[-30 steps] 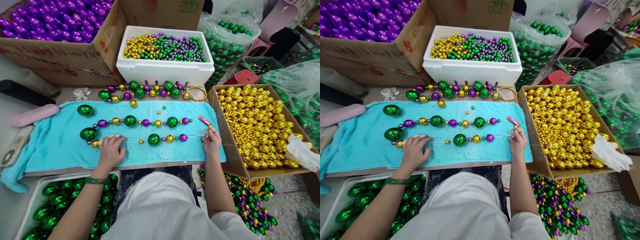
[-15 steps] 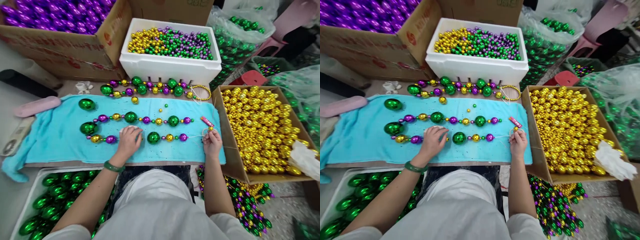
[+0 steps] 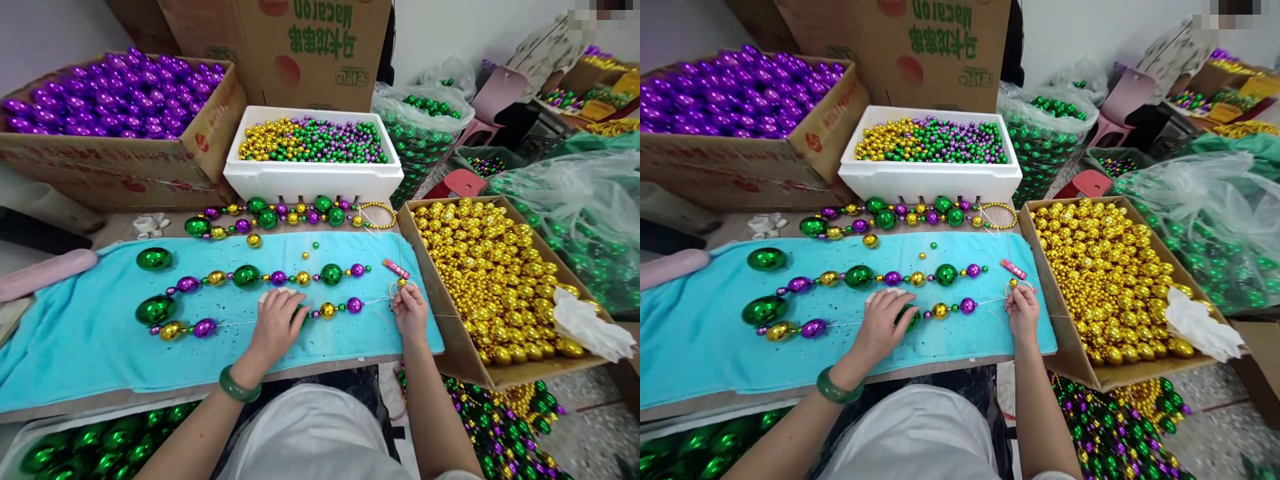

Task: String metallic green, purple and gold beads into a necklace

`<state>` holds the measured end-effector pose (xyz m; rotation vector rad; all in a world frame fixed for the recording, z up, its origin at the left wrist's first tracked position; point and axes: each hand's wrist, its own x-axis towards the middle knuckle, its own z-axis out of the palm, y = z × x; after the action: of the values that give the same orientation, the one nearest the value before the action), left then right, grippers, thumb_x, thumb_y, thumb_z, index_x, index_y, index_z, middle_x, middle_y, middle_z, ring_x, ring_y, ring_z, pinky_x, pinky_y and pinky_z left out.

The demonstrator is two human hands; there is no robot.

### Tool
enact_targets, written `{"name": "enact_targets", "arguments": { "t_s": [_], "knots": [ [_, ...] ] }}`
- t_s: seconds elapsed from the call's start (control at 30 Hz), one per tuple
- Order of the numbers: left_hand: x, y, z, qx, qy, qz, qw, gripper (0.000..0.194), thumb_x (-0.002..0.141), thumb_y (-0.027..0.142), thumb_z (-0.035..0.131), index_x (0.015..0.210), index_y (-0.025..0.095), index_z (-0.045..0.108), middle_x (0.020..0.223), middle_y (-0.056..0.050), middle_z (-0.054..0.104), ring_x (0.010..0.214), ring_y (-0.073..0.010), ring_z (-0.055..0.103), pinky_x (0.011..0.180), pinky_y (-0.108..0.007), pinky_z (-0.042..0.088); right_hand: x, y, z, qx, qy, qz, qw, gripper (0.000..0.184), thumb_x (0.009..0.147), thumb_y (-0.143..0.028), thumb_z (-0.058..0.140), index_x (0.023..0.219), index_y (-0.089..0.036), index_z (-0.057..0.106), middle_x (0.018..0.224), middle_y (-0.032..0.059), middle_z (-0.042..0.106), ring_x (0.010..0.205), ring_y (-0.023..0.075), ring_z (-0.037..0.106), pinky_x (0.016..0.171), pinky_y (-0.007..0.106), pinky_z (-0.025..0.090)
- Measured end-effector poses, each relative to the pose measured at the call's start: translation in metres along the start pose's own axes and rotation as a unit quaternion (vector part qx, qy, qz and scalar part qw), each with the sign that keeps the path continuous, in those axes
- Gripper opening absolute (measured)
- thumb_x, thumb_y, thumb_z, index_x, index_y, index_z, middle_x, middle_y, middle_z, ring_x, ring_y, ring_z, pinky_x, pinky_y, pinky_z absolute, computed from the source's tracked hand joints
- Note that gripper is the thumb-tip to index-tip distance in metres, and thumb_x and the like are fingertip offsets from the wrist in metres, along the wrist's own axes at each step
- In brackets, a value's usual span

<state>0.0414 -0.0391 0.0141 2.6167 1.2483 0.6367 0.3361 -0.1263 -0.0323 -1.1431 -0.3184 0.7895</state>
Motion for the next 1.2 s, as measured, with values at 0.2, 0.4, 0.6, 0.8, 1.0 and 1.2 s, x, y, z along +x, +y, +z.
{"name": "enact_targets", "arguments": {
  "t_s": [0.2, 0.4, 0.6, 0.8, 1.0, 1.2],
  "knots": [
    [0.009, 0.028, 0.008, 0.016, -0.047, 0.042, 0.998, 0.032, 0.096, 0.039, 0.050, 0.117, 0.020, 0.064, 0.113, -0.010, 0.068, 0.113, -0.0294, 0.055, 0.103, -0.049, 0.038, 0.001, 0.001, -0.002, -0.001, -0.004, -0.003, 1.000, 0.029, 0.065, -0.036, 0.080, 0.079, -0.019, 0.061, 0.055, -0.0049, 0.056, 0.046, 0.0078, 0.050, 0.040, 0.017, 0.038],
    [0.018, 0.045, 0.014, 0.045, -0.094, 0.011, 0.995, 0.044, 0.092, 0.046, 0.054, 0.128, 0.020, 0.056, 0.126, -0.012, 0.062, 0.122, -0.0323, 0.050, 0.104, -0.053, 0.037, 0.002, 0.002, -0.004, 0.003, -0.007, -0.007, 1.000, 0.028, 0.065, -0.035, 0.081, 0.080, -0.019, 0.062, 0.054, -0.0045, 0.057, 0.044, 0.0083, 0.050, 0.037, 0.017, 0.037],
    [0.020, 0.046, 0.014, 0.053, -0.113, -0.002, 0.992, 0.044, 0.092, 0.048, 0.054, 0.127, 0.022, 0.055, 0.128, -0.012, 0.060, 0.121, -0.0314, 0.051, 0.106, -0.052, 0.037, 0.003, -0.002, -0.003, 0.018, -0.007, 0.002, 1.000, 0.027, 0.061, -0.031, 0.083, 0.076, -0.019, 0.064, 0.055, -0.0029, 0.059, 0.046, 0.0093, 0.052, 0.037, 0.018, 0.039],
    [0.019, 0.047, 0.010, 0.068, -0.134, -0.017, 0.989, 0.042, 0.090, 0.047, 0.057, 0.123, 0.021, 0.057, 0.127, -0.013, 0.060, 0.121, -0.0323, 0.050, 0.108, -0.054, 0.034, 0.003, -0.004, 0.000, 0.009, -0.004, -0.006, 1.000, 0.026, 0.061, -0.029, 0.081, 0.075, -0.019, 0.063, 0.053, -0.0041, 0.056, 0.046, 0.0090, 0.052, 0.038, 0.018, 0.039],
    [0.017, 0.045, 0.006, 0.060, -0.145, -0.040, 0.987, 0.042, 0.089, 0.049, 0.058, 0.119, 0.020, 0.059, 0.126, -0.013, 0.060, 0.120, -0.0328, 0.051, 0.108, -0.054, 0.034, 0.002, -0.008, 0.003, -0.007, -0.008, -0.005, 1.000, 0.028, 0.060, -0.030, 0.082, 0.075, -0.018, 0.062, 0.055, -0.0042, 0.059, 0.044, 0.0074, 0.050, 0.036, 0.017, 0.038],
    [0.015, 0.038, 0.004, 0.050, -0.129, -0.051, 0.989, 0.047, 0.090, 0.053, 0.054, 0.125, 0.021, 0.057, 0.128, -0.014, 0.060, 0.122, -0.0334, 0.050, 0.107, -0.055, 0.034, 0.002, -0.007, 0.002, -0.011, -0.006, -0.008, 1.000, 0.028, 0.060, -0.031, 0.082, 0.074, -0.018, 0.062, 0.053, -0.0043, 0.058, 0.045, 0.0085, 0.051, 0.037, 0.018, 0.039]
  ]
}}
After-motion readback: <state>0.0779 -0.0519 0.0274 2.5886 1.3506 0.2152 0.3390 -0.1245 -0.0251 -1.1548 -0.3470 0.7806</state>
